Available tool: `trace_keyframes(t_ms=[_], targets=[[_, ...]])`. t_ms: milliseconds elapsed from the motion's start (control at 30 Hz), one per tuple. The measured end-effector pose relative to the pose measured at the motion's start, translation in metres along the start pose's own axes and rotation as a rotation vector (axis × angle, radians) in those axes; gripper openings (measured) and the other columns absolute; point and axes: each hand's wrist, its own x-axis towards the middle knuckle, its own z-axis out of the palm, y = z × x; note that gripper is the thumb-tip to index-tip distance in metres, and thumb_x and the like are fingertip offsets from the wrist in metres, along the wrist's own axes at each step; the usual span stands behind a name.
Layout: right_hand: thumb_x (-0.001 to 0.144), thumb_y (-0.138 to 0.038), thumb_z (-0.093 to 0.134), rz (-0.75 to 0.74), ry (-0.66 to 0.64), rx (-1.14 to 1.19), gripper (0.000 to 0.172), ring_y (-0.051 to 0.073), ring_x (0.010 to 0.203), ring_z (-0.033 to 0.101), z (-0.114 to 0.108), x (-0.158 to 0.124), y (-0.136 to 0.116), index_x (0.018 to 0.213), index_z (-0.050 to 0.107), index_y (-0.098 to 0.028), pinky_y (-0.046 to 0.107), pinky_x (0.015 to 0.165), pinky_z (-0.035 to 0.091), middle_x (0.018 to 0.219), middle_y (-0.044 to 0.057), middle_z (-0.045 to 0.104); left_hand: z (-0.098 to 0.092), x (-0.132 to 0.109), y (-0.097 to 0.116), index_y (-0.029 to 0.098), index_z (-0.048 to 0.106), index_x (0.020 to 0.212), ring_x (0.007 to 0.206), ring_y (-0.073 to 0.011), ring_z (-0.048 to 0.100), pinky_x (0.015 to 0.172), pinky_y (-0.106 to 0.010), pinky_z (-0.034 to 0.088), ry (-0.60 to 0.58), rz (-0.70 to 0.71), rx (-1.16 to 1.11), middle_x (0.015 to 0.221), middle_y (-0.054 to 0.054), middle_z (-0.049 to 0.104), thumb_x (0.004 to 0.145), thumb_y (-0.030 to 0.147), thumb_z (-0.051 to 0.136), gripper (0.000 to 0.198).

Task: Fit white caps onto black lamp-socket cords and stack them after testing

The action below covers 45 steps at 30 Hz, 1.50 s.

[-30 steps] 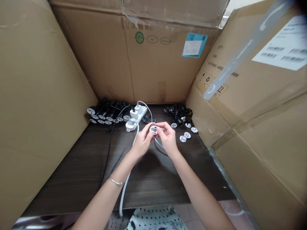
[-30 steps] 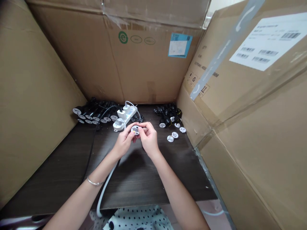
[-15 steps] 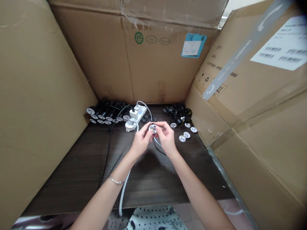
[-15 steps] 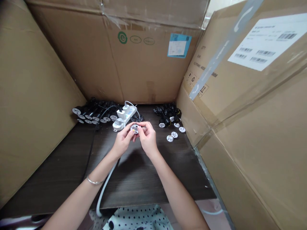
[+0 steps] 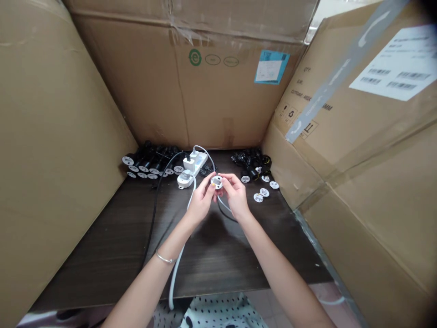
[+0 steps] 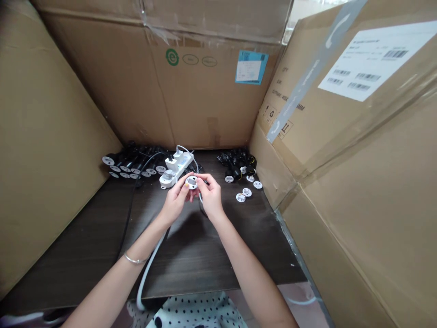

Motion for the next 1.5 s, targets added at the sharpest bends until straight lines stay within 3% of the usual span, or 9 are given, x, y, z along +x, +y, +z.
trace_keyframes(t_ms=[133,233,467,600,833,1000,1233,1333,1500], targets=[[0.077,-0.031,0.054,-0.006,-0.002,0.002,0.018,0.008,0.05,0.05,0.0,-0.001,0.001,0.088,0.054,-0.017,0.021,0.045,0.044,0.067,-0.001,0.056,0.002,-0.001,0.001,0.015,0.033,0.126,0.061,-0.0101,0.051,0.057,-0.023,0.044,0.022,0.003,-0.051,0.08,-0.004,0.056,0.083,0.035,0.049,0.05],[0.077,-0.03,0.055,-0.048,0.033,-0.067,0.017,0.007,0.05,0.051,0.0,-0.003,0.001,0.087,0.051,-0.017,0.019,0.047,0.044,0.071,-0.001,0.057,0.003,-0.003,0.0,0.015,0.037,0.114,0.065,-0.0101,0.055,0.059,-0.022,0.046,0.033,0.057,-0.04,0.086,-0.005,0.058,0.082,0.031,0.05,0.038],[0.078,-0.03,0.055,-0.058,0.038,-0.129,0.019,0.007,0.055,0.055,0.002,-0.004,0.0,0.092,0.053,-0.017,0.019,0.049,0.047,0.089,0.002,0.059,-0.006,-0.002,0.002,0.016,0.048,0.117,0.088,-0.0155,0.058,0.078,-0.028,0.047,0.035,0.119,0.242,0.108,-0.009,0.058,0.086,0.03,0.042,0.034],[0.079,-0.031,0.055,-0.063,0.018,-0.162,0.02,0.01,0.061,0.057,0.003,-0.007,-0.002,0.094,0.056,-0.017,0.021,0.056,0.05,0.082,0.003,0.061,-0.006,-0.001,0.002,0.015,0.049,0.114,0.09,-0.0168,0.059,0.076,-0.028,0.049,0.039,0.119,0.187,0.107,-0.009,0.058,0.085,0.03,0.044,0.033],[0.079,-0.031,0.055,-0.07,0.033,-0.134,0.019,0.01,0.056,0.056,0.004,-0.008,-0.002,0.092,0.056,-0.018,0.022,0.052,0.049,0.076,0.001,0.06,-0.003,-0.002,0.0,0.014,0.049,0.11,0.082,-0.015,0.06,0.069,-0.025,0.05,0.05,0.098,0.032,0.101,-0.009,0.06,0.084,0.033,0.047,0.032],[0.079,-0.031,0.055,-0.062,0.039,-0.07,0.018,0.009,0.058,0.056,0.004,-0.007,-0.004,0.089,0.054,-0.017,0.021,0.051,0.049,0.078,0.001,0.059,-0.001,-0.003,0.0,0.015,0.047,0.115,0.087,-0.0156,0.059,0.074,-0.027,0.049,0.054,0.123,0.11,0.107,-0.01,0.058,0.085,0.032,0.044,0.034],[0.079,-0.029,0.055,-0.158,0.07,-0.181,0.013,0.012,0.077,0.058,0.004,-0.008,0.004,0.085,0.053,-0.018,0.02,0.057,0.052,0.096,0.004,0.054,0.0,-0.005,0.001,0.017,0.046,0.116,0.093,-0.0157,0.057,0.077,-0.027,0.049,0.052,0.171,0.221,0.114,-0.009,0.054,0.088,0.028,0.039,0.031],[0.08,-0.027,0.054,-0.21,0.083,-0.264,0.01,0.014,0.086,0.056,0.003,-0.009,0.007,0.084,0.055,-0.018,0.021,0.062,0.052,0.095,0.005,0.053,-0.001,-0.004,0.002,0.017,0.047,0.114,0.092,-0.0156,0.057,0.077,-0.026,0.048,0.056,0.186,0.275,0.111,-0.009,0.056,0.087,0.027,0.04,0.03],[0.081,-0.025,0.052,-0.301,0.098,-0.305,0.008,0.014,0.085,0.056,0.004,-0.011,0.006,0.081,0.055,-0.017,0.019,0.055,0.053,0.092,0.005,0.051,-0.001,-0.004,0.005,0.016,0.049,0.113,0.09,-0.0149,0.058,0.077,-0.026,0.048,0.069,0.221,0.332,0.108,-0.008,0.058,0.087,0.027,0.04,0.029]])
